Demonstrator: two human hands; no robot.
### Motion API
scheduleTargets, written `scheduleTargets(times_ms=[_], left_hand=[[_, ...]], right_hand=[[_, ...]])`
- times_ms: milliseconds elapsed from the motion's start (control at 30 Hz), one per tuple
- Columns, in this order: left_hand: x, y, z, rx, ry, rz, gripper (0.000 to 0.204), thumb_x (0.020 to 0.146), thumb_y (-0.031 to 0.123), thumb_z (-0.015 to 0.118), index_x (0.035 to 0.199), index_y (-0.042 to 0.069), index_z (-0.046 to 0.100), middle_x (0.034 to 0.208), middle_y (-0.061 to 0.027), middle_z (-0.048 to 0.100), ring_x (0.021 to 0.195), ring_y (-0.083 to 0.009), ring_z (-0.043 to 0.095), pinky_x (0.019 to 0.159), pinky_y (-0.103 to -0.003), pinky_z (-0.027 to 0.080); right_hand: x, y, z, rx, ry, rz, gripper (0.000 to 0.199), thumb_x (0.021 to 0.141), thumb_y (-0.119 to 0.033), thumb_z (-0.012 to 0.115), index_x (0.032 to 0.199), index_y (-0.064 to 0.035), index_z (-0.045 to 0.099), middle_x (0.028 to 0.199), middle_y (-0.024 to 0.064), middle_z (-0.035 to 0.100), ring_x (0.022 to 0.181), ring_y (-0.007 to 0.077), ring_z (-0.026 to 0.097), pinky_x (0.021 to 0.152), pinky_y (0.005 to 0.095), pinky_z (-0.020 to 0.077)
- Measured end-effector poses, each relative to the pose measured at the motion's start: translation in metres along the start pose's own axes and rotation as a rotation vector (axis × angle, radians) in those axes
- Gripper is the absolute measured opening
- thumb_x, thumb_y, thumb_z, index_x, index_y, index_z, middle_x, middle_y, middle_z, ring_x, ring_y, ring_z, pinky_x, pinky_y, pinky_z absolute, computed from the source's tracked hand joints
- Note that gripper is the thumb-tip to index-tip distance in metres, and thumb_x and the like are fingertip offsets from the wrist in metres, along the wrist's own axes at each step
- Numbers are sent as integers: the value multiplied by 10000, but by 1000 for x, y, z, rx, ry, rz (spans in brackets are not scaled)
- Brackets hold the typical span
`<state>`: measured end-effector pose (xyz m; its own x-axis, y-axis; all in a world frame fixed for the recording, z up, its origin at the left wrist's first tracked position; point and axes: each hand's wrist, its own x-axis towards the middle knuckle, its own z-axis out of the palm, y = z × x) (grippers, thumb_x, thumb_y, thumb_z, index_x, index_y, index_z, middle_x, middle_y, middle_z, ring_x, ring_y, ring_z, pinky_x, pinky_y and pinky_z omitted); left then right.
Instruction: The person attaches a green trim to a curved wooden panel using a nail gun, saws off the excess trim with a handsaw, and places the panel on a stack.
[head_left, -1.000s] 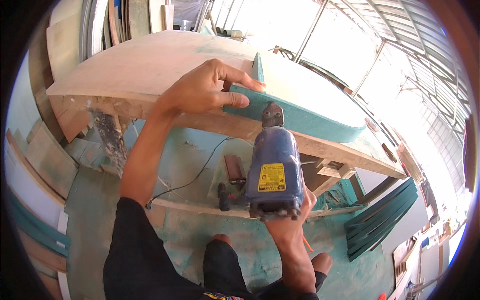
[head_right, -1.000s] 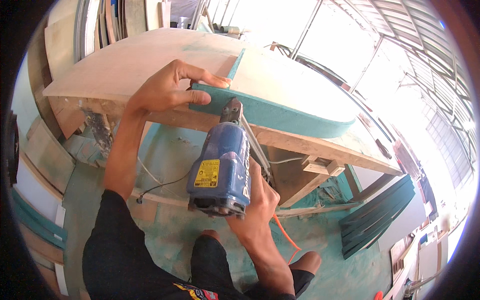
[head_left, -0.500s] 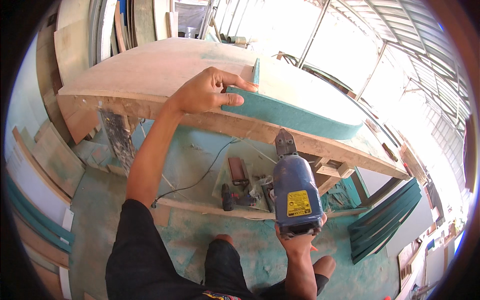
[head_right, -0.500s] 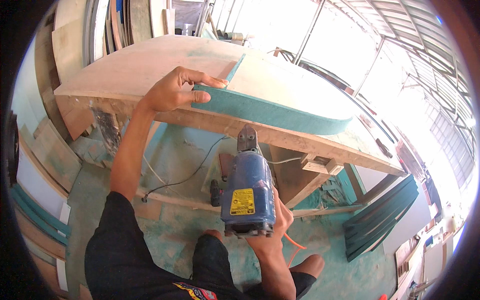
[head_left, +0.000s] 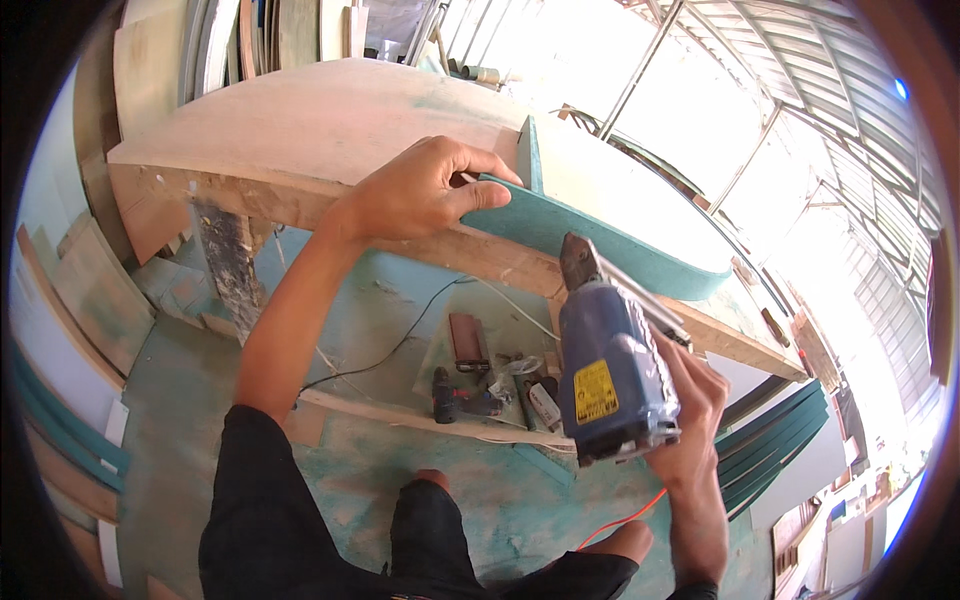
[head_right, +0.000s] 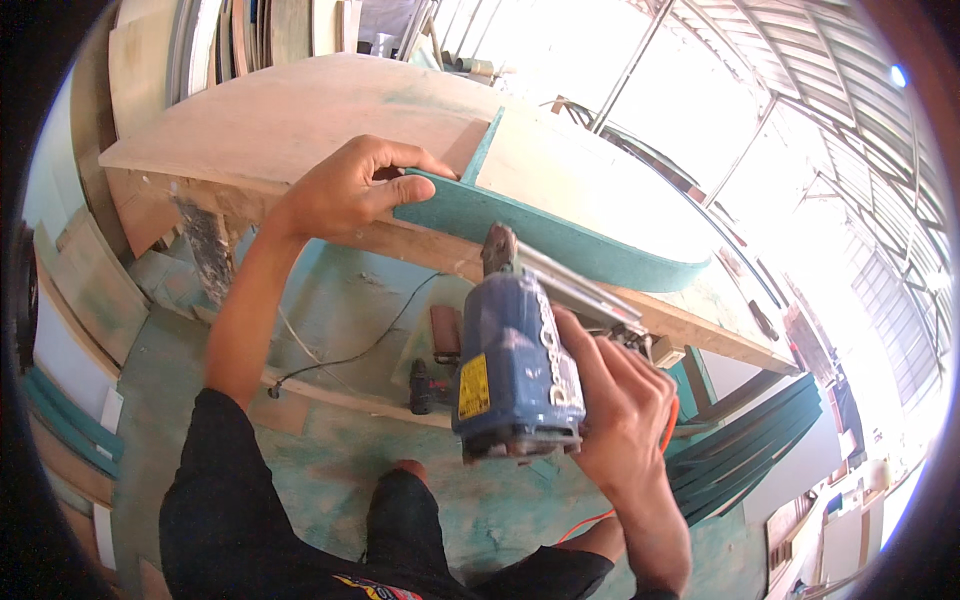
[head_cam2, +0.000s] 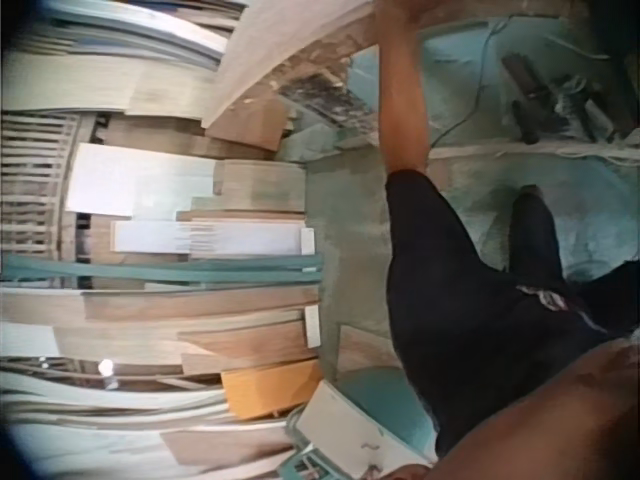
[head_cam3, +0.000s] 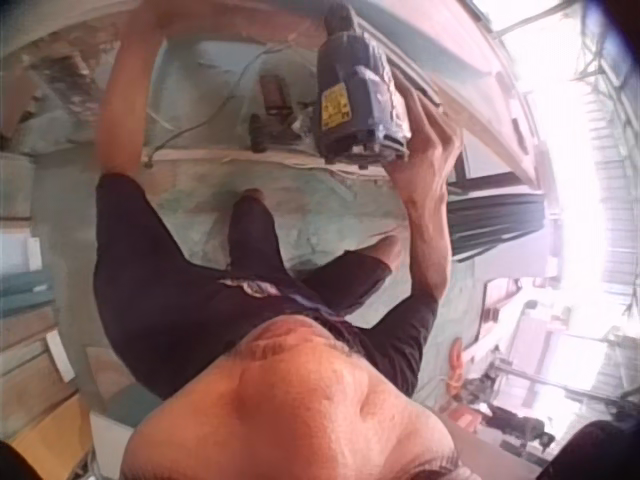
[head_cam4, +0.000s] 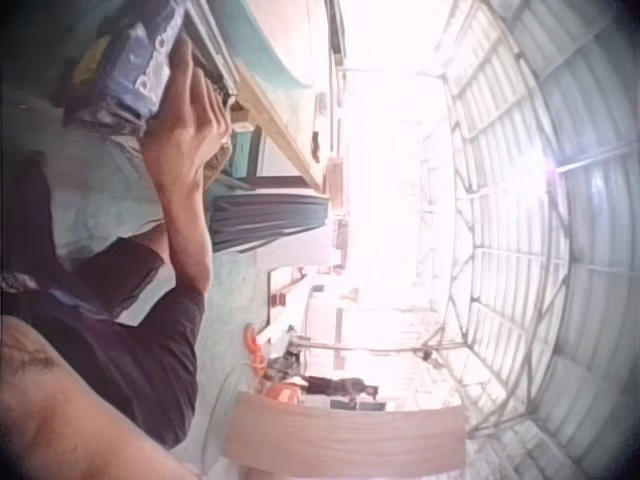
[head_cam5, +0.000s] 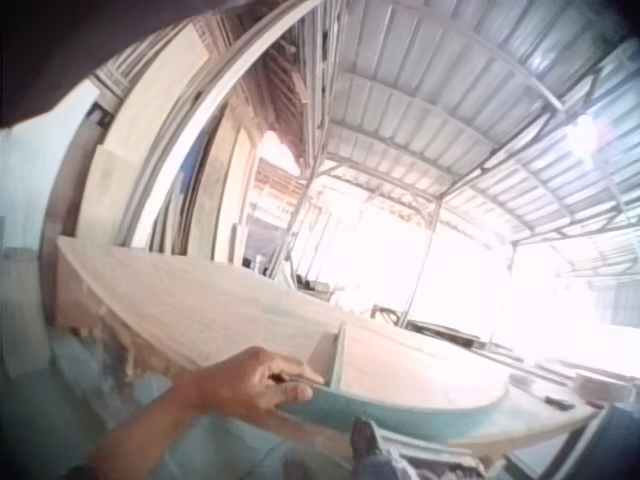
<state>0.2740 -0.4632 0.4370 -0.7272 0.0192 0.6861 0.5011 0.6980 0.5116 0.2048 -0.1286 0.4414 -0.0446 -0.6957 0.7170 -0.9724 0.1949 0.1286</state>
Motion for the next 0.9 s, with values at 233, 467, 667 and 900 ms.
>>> scheduleTargets(times_ms=[233, 467, 667, 900], left_hand=[[-2, -12, -3, -84, 10, -16, 610, 928, 410, 717, 1381, 19, 596, 1369, -154, 641, 1308, -280, 575, 1067, -410, 490], [11, -13, -9, 62, -141, 38, 642, 984, 483, 615, 1422, 17, 560, 1422, -180, 598, 1369, -308, 524, 1129, -417, 435], [4, -4, 0, 134, 11, 13, 450, 1025, 319, 609, 1324, -16, 642, 1234, -183, 714, 950, -241, 689, 870, -386, 531], [-5, 64, 36, -74, -25, -99, 362, 946, 199, 728, 1232, -22, 708, 1134, -184, 742, 955, -161, 696, 802, -287, 550]], right_hand=[[35, -16, -2, -180, -68, -135, 578, 663, -183, 777, 1210, -14, 694, 687, 49, 561, 590, 201, 609, 565, 333, 499], [41, -17, -2, -202, -146, -156, 574, 675, -198, 772, 1218, -36, 685, 683, 38, 547, 595, 192, 599, 574, 342, 504], [3, -18, -28, -117, -143, -45, 574, 605, -138, 748, 1164, -14, 706, 686, 51, 591, 597, 196, 620, 584, 328, 505], [-82, 17, -73, -141, -47, 131, 512, 619, -161, 781, 1096, 19, 741, 708, 114, 641, 581, 225, 631, 608, 335, 492]])
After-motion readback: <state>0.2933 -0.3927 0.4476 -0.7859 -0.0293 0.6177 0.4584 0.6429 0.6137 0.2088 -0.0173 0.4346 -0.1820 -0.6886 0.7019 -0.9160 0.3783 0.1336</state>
